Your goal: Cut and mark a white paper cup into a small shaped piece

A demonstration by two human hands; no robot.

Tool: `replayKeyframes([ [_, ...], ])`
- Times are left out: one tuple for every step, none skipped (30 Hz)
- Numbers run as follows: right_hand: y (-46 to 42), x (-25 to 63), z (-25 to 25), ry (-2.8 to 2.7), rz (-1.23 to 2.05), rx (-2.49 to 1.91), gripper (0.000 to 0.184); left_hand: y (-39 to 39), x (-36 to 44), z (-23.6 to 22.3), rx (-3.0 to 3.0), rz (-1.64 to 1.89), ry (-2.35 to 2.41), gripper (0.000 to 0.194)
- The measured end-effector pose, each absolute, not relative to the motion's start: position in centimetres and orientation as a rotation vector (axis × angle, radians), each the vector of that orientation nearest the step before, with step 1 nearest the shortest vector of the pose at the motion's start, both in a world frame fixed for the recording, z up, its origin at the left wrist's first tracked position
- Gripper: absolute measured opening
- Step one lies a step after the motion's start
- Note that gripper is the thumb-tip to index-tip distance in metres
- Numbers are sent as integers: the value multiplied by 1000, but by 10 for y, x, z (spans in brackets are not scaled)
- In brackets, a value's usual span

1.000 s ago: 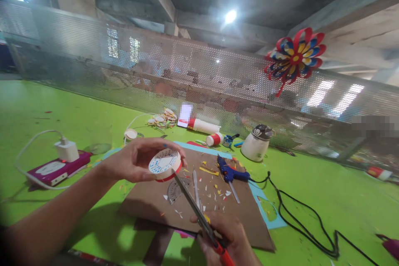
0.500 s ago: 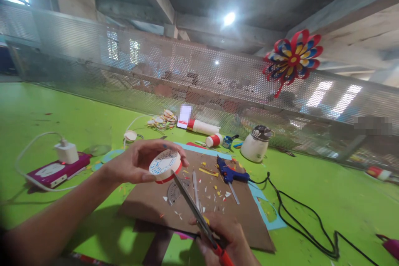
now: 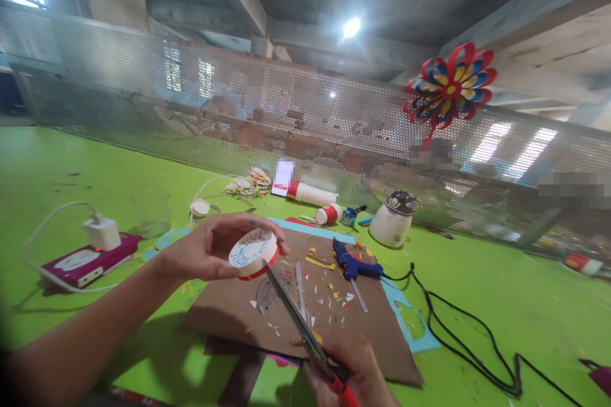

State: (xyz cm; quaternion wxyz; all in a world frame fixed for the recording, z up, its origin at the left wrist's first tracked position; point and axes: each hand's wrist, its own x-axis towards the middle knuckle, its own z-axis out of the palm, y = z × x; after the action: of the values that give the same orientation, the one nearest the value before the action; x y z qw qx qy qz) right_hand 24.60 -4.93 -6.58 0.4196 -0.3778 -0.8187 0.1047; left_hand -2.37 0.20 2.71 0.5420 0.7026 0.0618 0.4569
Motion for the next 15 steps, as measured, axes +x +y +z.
replayKeyframes([
  [-50,246,-65,-2050,253,-950,24,2,-24,27,1670,1082,156,49],
  [-50,246,-64,-2048,244,-954,23,2,-24,27,1671,1081,164,49],
  [-50,245,-63,-2045,233,-962,22,2,-25,27,1671,1080,170,50],
  [-50,245,-63,-2042,219,-968,21,2,-25,27,1668,1079,176,50],
  [-51,245,-63,-2038,204,-970,21,2,-25,27,1664,1079,179,50],
  [-51,244,-63,-2035,190,-968,21,2,-25,27,1659,1078,178,49],
  [-51,243,-63,-2030,178,-965,21,3,-25,27,1653,1079,173,49],
  [-51,243,-63,-2025,166,-962,21,3,-24,26,1647,1084,166,49],
  [-51,242,-63,-2019,156,-963,22,4,-24,26,1640,1091,157,49],
  [-51,241,-63,-2012,143,-968,23,4,-23,25,1633,1099,149,50],
  [-52,240,-63,-2003,126,-979,24,5,-23,25,1626,1105,144,50],
  [-52,240,-63,-1994,109,-990,24,6,-23,24,1619,1107,142,50],
  [-52,239,-62,-1989,96,-999,25,7,-24,24,1612,1109,141,50],
  [-52,239,-62,-1987,87,-1004,24,8,-24,23,1605,1109,146,51],
  [-51,239,-61,-1987,80,-1008,24,9,-25,23,1600,1108,156,51],
])
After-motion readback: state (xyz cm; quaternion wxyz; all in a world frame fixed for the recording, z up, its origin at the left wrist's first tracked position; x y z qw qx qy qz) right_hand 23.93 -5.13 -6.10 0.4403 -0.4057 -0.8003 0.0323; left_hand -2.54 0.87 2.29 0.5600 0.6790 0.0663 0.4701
